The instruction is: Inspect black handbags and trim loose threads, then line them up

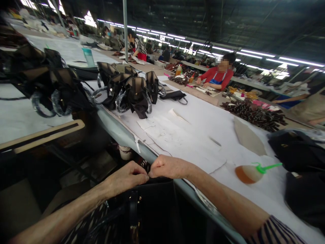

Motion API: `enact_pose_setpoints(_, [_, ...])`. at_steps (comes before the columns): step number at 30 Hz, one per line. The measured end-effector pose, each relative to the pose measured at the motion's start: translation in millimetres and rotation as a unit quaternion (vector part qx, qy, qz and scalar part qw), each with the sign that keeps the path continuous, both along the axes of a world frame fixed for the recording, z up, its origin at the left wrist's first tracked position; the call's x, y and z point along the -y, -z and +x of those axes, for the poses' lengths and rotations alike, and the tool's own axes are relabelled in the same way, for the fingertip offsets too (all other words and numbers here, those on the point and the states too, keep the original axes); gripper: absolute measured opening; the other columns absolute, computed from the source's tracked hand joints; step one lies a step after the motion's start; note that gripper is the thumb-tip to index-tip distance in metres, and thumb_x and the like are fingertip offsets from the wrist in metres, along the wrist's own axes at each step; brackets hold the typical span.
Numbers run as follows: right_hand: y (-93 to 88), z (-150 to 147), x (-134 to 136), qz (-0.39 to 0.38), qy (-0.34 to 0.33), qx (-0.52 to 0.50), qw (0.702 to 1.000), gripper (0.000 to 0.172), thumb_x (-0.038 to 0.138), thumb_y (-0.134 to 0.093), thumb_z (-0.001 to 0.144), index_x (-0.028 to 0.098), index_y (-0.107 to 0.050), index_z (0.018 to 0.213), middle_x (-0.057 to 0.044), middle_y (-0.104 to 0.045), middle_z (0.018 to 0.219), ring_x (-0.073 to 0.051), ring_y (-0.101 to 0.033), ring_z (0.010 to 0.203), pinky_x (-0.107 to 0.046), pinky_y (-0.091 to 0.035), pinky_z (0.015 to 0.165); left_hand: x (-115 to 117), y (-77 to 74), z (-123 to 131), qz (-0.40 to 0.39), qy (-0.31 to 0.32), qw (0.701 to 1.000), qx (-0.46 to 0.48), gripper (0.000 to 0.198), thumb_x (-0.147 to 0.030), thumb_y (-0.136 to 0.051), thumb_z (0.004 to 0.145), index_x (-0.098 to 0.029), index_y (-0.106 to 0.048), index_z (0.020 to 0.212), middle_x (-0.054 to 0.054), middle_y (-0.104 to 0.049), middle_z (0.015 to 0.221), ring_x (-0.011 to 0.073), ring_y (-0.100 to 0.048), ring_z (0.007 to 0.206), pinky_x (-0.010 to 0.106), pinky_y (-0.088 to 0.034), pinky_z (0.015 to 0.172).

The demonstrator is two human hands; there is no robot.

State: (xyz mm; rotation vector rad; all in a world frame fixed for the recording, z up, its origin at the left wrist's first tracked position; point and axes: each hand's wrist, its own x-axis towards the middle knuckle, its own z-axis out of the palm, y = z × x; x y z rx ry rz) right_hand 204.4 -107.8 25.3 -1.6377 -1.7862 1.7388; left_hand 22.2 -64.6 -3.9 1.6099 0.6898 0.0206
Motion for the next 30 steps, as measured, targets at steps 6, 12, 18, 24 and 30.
enact_pose_setpoints(6, [4.6,-0.2,2.9,-0.012,0.018,-0.009,1.0,0.028,0.031,-0.052,0.075,0.015,-0.045,0.053,0.008,-0.028,0.047,-0.005,-0.024,0.044,-0.019,-0.018,0.04,4.1,1.7,-0.5,-0.013,0.003,1.0,-0.004,0.023,-0.031,-0.045,0.068,-0.016,-0.043,0.05,-0.006,-0.029,0.045,0.0064,-0.024,0.042,0.022,-0.014,0.038])
enact_pose_setpoints(12, [-1.9,5.1,12.2,-0.019,0.082,0.014,0.996,0.036,0.046,-0.051,0.077,0.015,-0.047,0.058,0.007,-0.031,0.052,-0.006,-0.025,0.048,-0.02,-0.021,0.042,7.9,5.4,-2.3,-0.033,-0.013,0.999,0.027,0.023,-0.032,-0.045,0.069,-0.016,-0.041,0.052,-0.006,-0.029,0.047,0.0063,-0.024,0.043,0.02,-0.015,0.038])
enact_pose_setpoints(18, [-10.8,4.1,21.8,-0.035,0.081,0.032,0.996,0.035,0.046,-0.053,0.076,0.016,-0.046,0.059,0.006,-0.029,0.053,-0.007,-0.025,0.05,-0.021,-0.021,0.044,9.5,2.2,-1.9,-0.025,-0.021,0.999,0.033,0.02,-0.028,-0.045,0.069,-0.015,-0.047,0.053,-0.005,-0.032,0.047,0.0063,-0.026,0.043,0.02,-0.017,0.037])
enact_pose_setpoints(24, [-15.7,1.4,17.1,-0.032,0.037,0.06,0.997,0.021,0.031,-0.052,0.075,0.015,-0.052,0.06,0.006,-0.032,0.053,-0.007,-0.027,0.051,-0.021,-0.023,0.046,10.6,-3.5,-0.7,-0.021,-0.015,0.999,0.024,0.019,-0.026,-0.045,0.067,-0.013,-0.055,0.057,-0.004,-0.038,0.047,0.0065,-0.03,0.043,0.019,-0.019,0.037])
enact_pose_setpoints(30, [-24.7,-9.5,17.4,0.073,-0.066,0.156,0.983,0.018,0.02,-0.045,0.074,0.016,-0.045,0.056,0.006,-0.036,0.053,-0.007,-0.033,0.05,-0.021,-0.026,0.047,12.4,1.2,-1.5,-0.029,0.004,0.999,0.03,0.019,-0.027,-0.046,0.067,-0.013,-0.054,0.057,-0.004,-0.036,0.047,0.0065,-0.028,0.043,0.02,-0.019,0.038])
